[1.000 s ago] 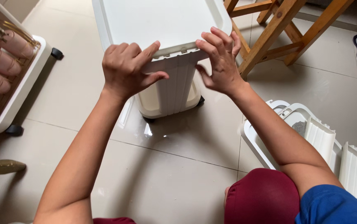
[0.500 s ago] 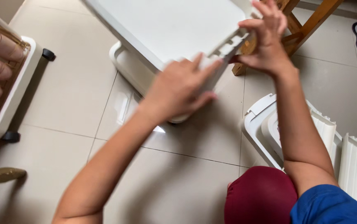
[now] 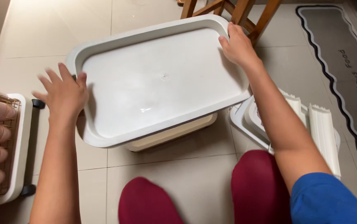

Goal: The person kneels on the floor and takes apart a white plastic rolling cart, separating the trays, side panels, and black caster wheels. They wipe each part with a cloth, then reattach the wheels and snap the trays and side panels back together to rebuild the cart.

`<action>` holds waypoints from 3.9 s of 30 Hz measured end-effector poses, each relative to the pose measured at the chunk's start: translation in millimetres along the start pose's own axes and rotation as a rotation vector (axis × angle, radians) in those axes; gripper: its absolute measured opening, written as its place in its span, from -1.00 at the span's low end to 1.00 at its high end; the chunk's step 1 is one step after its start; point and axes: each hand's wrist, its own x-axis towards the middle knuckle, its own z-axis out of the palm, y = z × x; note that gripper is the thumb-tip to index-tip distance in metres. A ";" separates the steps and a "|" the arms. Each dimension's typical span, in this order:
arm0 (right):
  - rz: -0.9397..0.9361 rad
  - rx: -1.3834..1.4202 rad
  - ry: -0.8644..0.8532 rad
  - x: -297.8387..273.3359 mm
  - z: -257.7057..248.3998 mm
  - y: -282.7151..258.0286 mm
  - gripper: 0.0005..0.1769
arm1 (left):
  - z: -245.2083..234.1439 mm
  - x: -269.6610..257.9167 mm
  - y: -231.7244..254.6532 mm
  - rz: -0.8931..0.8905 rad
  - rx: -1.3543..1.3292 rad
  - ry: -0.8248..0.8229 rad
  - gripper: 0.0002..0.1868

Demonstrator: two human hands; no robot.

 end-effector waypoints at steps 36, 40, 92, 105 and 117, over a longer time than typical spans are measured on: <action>0.022 0.122 -0.057 20.0 -0.4 -24.1 -0.49 | 41.7 21.6 -13.8 -0.250 -0.615 -0.272 -0.31; -0.025 0.224 0.073 32.7 -1.4 -20.2 -0.56 | 53.4 25.5 -16.7 -0.274 -0.496 -0.230 -0.26; 1.044 0.171 0.056 -352.6 120.3 281.6 -0.10 | 95.2 -164.2 449.9 0.056 -1.820 -1.343 -0.33; 0.512 0.575 0.631 -322.3 -101.5 113.4 -0.62 | 43.8 -206.3 444.4 0.346 -1.669 -1.238 -0.26; 0.410 0.080 0.249 -272.6 -92.6 74.7 -0.42 | 33.7 -265.8 419.5 0.563 -1.675 -0.913 -0.48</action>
